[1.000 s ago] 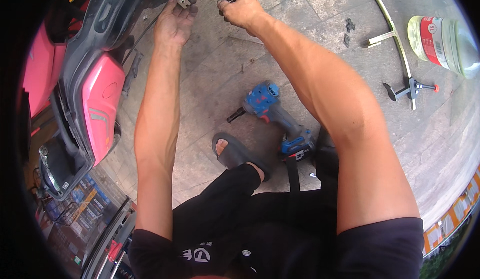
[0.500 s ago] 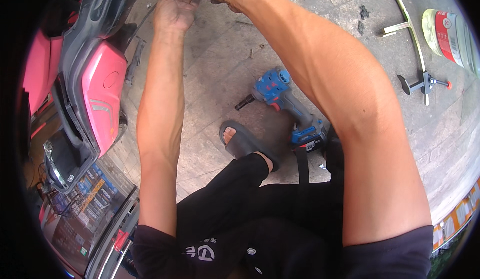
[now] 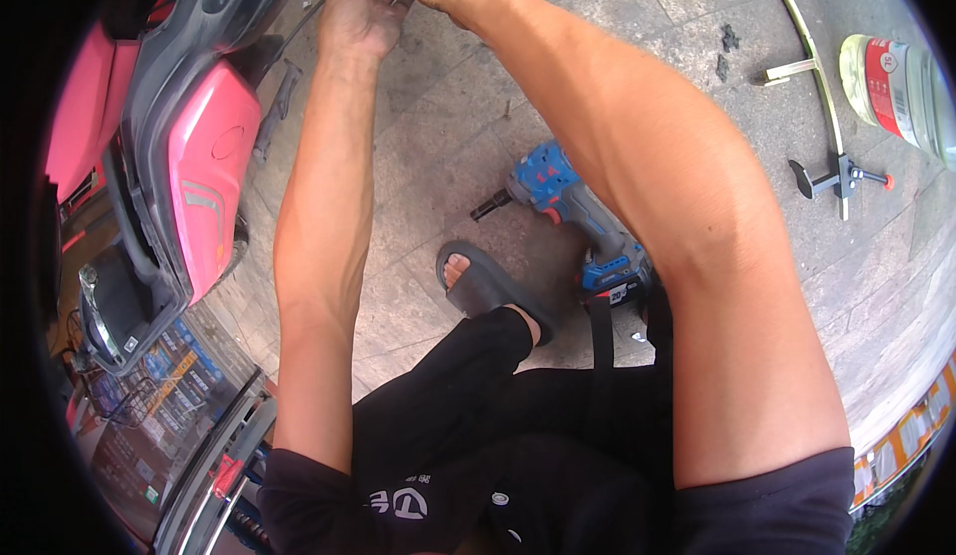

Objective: The person is working on a motorcycle, using various tools to adjust and fix components. They are seen handling the rear wheel area, using a screwdriver and other tools to make adjustments.

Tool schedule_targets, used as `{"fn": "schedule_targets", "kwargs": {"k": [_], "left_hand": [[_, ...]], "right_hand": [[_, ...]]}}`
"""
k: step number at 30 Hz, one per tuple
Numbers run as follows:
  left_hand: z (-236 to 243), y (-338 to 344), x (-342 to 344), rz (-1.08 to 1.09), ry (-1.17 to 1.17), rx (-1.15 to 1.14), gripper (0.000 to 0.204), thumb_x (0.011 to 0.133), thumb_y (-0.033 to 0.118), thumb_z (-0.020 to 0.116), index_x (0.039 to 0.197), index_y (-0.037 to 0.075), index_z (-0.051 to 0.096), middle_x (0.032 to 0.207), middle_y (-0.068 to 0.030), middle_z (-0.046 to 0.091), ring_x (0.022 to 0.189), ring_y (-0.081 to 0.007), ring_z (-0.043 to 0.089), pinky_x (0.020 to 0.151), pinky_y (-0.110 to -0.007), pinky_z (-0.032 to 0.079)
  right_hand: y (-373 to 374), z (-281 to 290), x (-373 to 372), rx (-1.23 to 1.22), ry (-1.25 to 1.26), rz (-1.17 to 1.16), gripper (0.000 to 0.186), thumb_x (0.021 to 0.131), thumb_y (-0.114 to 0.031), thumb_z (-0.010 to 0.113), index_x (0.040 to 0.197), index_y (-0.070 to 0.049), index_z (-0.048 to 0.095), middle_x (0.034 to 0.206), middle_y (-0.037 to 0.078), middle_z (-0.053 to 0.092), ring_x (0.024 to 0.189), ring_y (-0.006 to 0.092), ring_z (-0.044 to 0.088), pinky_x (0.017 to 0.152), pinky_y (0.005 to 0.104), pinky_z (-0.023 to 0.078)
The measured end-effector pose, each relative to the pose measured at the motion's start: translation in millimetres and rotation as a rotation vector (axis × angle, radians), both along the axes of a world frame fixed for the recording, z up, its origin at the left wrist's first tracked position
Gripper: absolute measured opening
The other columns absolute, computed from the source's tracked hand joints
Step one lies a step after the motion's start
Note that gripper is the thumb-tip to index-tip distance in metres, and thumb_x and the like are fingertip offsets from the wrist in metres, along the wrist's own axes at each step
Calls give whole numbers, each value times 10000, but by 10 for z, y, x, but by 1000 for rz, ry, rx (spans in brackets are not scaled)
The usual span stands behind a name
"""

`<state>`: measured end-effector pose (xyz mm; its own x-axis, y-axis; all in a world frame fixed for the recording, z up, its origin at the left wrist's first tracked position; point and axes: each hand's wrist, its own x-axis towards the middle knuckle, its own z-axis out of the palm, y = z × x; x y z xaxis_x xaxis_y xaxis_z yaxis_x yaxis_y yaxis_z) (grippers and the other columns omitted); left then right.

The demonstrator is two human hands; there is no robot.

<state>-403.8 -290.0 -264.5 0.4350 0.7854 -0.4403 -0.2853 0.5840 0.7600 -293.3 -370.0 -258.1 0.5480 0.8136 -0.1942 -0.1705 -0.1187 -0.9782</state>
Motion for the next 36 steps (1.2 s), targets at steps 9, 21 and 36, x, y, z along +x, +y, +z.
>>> {"fn": "schedule_targets", "kwargs": {"k": [9, 21, 36], "left_hand": [[-46, 20, -55, -80, -15, 33, 260, 1062, 269, 543, 1127, 59, 682, 1020, -67, 739, 851, -195, 684, 768, -326, 559], [-221, -60, -28, 17, -90, 46, 311, 1085, 236, 490, 1255, 34, 656, 1221, -100, 722, 1090, -247, 703, 956, -391, 561], [-14, -24, -565, 64, 69, 125, 244, 1049, 181, 569, 1171, -16, 645, 1139, -197, 728, 1068, -334, 710, 991, -468, 564]], "right_hand": [[-161, 158, -47, -10, -232, 32, 304, 825, -204, 768, 995, 35, 689, 949, 194, 746, 898, 298, 719, 843, 398, 561], [-125, 253, 37, 48, -532, -84, 292, 887, -227, 705, 1068, 2, 687, 966, 250, 730, 952, 434, 703, 861, 478, 548], [190, -89, 16, 119, -719, 90, 315, 890, -231, 650, 1155, -95, 754, 1035, 226, 737, 1019, 403, 691, 931, 454, 546]]}}
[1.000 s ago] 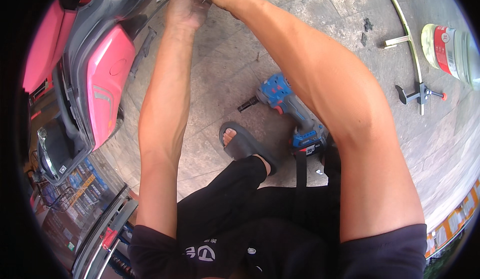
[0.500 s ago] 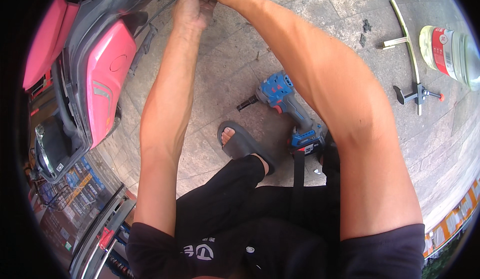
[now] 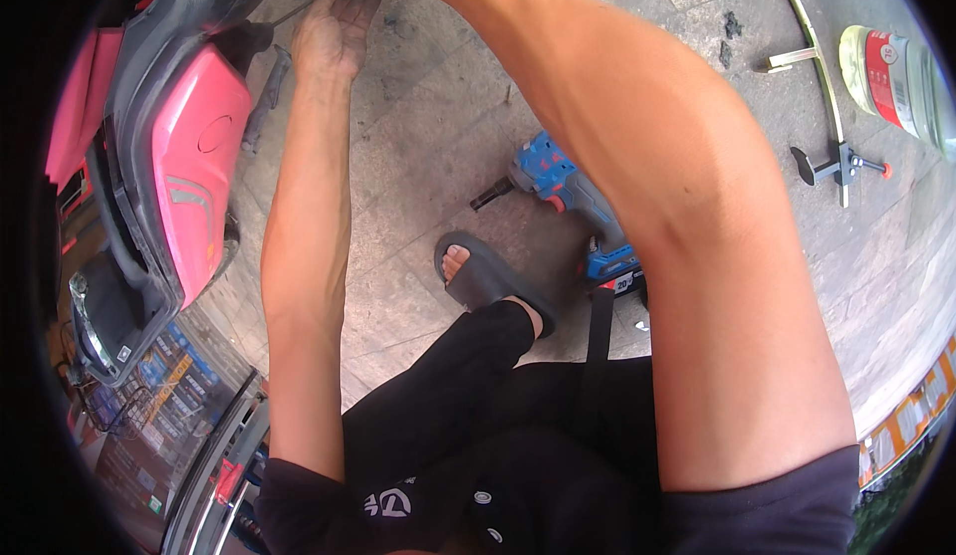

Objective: The person is working on a motorcycle, using various tools to adjust and fix components. They are seen handling the rear wheel area, using a screwdriver and other tools to make adjustments.

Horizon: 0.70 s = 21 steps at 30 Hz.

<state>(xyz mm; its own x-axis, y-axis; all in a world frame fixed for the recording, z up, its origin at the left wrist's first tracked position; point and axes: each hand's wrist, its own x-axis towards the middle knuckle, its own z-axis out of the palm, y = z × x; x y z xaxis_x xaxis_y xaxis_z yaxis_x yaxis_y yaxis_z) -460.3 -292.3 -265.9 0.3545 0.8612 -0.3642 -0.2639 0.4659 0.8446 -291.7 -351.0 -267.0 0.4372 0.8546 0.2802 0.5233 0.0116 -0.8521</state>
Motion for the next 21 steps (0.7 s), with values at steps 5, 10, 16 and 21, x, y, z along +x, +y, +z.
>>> {"fn": "schedule_targets", "kwargs": {"k": [5, 10, 16, 21], "left_hand": [[-28, -75, 116, -13, -54, -10, 249, 1054, 168, 567, 1200, -23, 632, 1140, -190, 729, 1049, -332, 716, 972, -475, 576], [110, -82, 271, 8, 2, 47, 240, 1020, 169, 607, 1160, -21, 645, 1093, -174, 739, 977, -311, 736, 888, -438, 611], [167, -35, 357, 50, 10, 68, 174, 982, 131, 655, 1142, 62, 668, 1012, -102, 737, 847, -254, 718, 727, -391, 596], [216, 57, 286, 81, -89, 132, 193, 994, 81, 621, 1176, 132, 661, 1073, -48, 739, 947, -220, 695, 760, -381, 552]], "right_hand": [[15, -31, -114, 21, 184, 16, 313, 940, -232, 614, 1158, -47, 741, 1058, 246, 735, 1000, 404, 710, 910, 444, 552], [-20, 92, -94, -204, 503, -17, 315, 928, -222, 639, 1124, 2, 742, 1016, 225, 754, 957, 325, 731, 860, 409, 555], [-66, 157, -90, -268, 527, -108, 298, 900, -237, 690, 1094, -22, 762, 998, 208, 758, 955, 320, 730, 856, 406, 559], [-26, 105, -85, -211, 539, -73, 285, 889, -234, 727, 1087, -33, 768, 1022, 201, 761, 967, 302, 732, 867, 395, 559]]}}
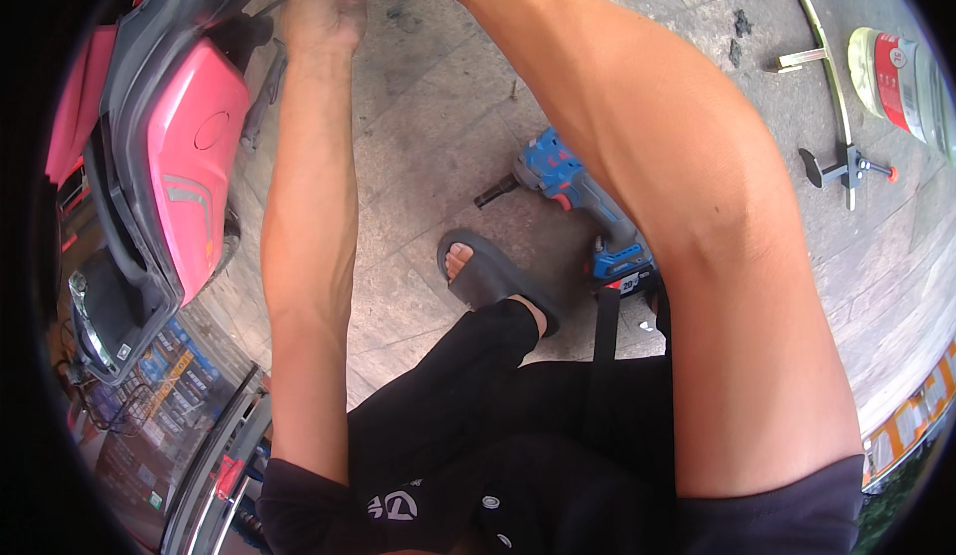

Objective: The person is working on a motorcycle, using various tools to adjust and fix components. They are seen handling the rear wheel area, using a screwdriver and other tools to make adjustments.

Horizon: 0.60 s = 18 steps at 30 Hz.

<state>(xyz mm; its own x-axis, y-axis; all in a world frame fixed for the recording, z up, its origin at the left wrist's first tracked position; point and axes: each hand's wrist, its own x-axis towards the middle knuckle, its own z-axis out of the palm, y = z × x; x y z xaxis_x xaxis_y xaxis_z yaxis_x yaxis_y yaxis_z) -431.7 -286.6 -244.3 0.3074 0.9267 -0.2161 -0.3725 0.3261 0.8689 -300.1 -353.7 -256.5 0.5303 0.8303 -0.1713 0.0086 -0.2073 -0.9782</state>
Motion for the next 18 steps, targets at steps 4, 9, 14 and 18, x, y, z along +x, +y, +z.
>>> {"fn": "schedule_targets", "kwargs": {"k": [4, 9, 14, 18], "left_hand": [[34, -16, -2, 1, 25, 20, 190, 1005, 74, 602, 1179, 121, 662, 1104, -63, 744, 964, -215, 696, 795, -389, 539], [98, -46, 19, 4, 40, 73, 204, 1001, 59, 585, 1187, 95, 662, 1110, -85, 749, 978, -234, 707, 799, -402, 549], [134, -55, 36, 10, 60, 78, 231, 991, 32, 568, 1193, 90, 664, 1117, -92, 744, 996, -245, 709, 813, -414, 561], [98, -42, 43, 29, 1, 122, 266, 984, 14, 562, 1220, 101, 650, 1171, -95, 723, 1036, -242, 699, 838, -419, 560]], "right_hand": [[49, -62, -7, 32, -34, -4, 255, 894, -202, 710, 1079, -38, 770, 1034, 194, 763, 975, 300, 731, 878, 388, 556], [57, -98, -10, 53, -6, -1, 233, 896, -177, 681, 1059, -36, 771, 1029, 196, 762, 978, 306, 730, 881, 389, 556], [68, -96, -8, 65, -19, -6, 226, 887, -176, 664, 1031, -36, 768, 1008, 200, 761, 970, 313, 730, 876, 397, 558], [86, -100, -12, 61, -29, -4, 221, 877, -186, 664, 1006, -41, 768, 970, 203, 757, 945, 323, 731, 860, 405, 560]]}}
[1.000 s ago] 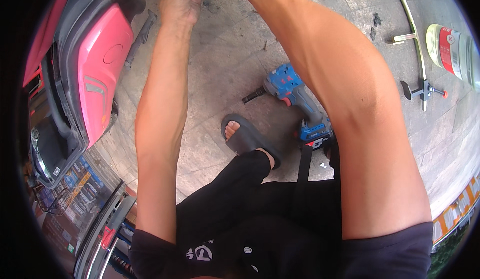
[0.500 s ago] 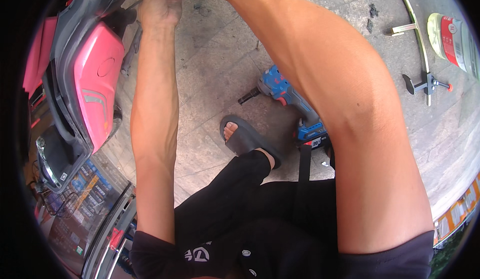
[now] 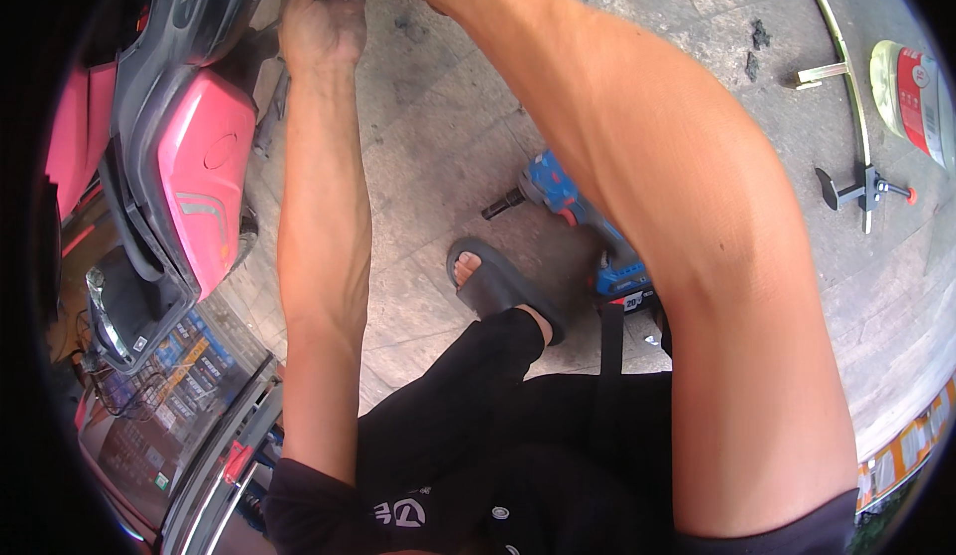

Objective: The person is working on a motorcycle, using various tools to adjust and fix components. They are seen handling the rear wheel area, using a screwdriver and other tools to make adjustments.

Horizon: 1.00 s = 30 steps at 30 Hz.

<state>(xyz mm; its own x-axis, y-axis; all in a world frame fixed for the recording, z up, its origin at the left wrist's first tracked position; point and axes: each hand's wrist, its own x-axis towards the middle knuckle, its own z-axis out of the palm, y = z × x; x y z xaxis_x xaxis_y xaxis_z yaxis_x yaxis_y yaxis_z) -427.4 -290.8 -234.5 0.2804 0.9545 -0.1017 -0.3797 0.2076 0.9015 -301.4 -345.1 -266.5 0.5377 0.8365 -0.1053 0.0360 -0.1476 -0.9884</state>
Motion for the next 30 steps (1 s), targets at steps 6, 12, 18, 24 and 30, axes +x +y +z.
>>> {"fn": "schedule_targets", "kwargs": {"k": [6, 12, 18, 24, 30], "left_hand": [[-20, 5, -14, -15, -20, 22, 311, 981, 6, 561, 1268, 109, 621, 1198, -88, 707, 1080, -236, 680, 890, -430, 540], [16, -36, -51, -61, 54, 70, 255, 982, 28, 577, 1218, 92, 650, 1152, -81, 723, 1038, -223, 688, 886, -409, 533], [6, -1, -125, -101, 109, 57, 171, 973, 65, 613, 1120, 62, 700, 1085, -65, 747, 965, -209, 696, 864, -383, 530], [-7, -12, -108, -116, 99, 58, 167, 978, 95, 614, 1106, 51, 711, 1064, -77, 758, 973, -202, 702, 864, -366, 530], [7, -4, -98, -127, 87, 36, 176, 988, 102, 589, 1104, 43, 708, 1064, -93, 762, 991, -216, 711, 873, -371, 535]], "right_hand": [[21, -45, 8, 45, -6, -6, 203, 857, -183, 662, 958, -42, 765, 913, 205, 748, 890, 329, 729, 823, 419, 560], [50, -71, -28, 90, 41, -6, 188, 851, -156, 655, 929, -13, 748, 892, 225, 737, 871, 346, 722, 811, 429, 558], [28, -33, 8, 154, -5, -4, 211, 856, -123, 635, 978, 3, 751, 913, 247, 736, 892, 363, 730, 814, 428, 560], [42, 2, 81, 200, -14, 45, 228, 843, -108, 630, 995, 11, 752, 916, 246, 739, 891, 360, 735, 816, 416, 564], [56, 4, 45, 246, 25, 7, 212, 834, -106, 641, 976, 6, 753, 894, 234, 741, 876, 347, 737, 811, 408, 565]]}}
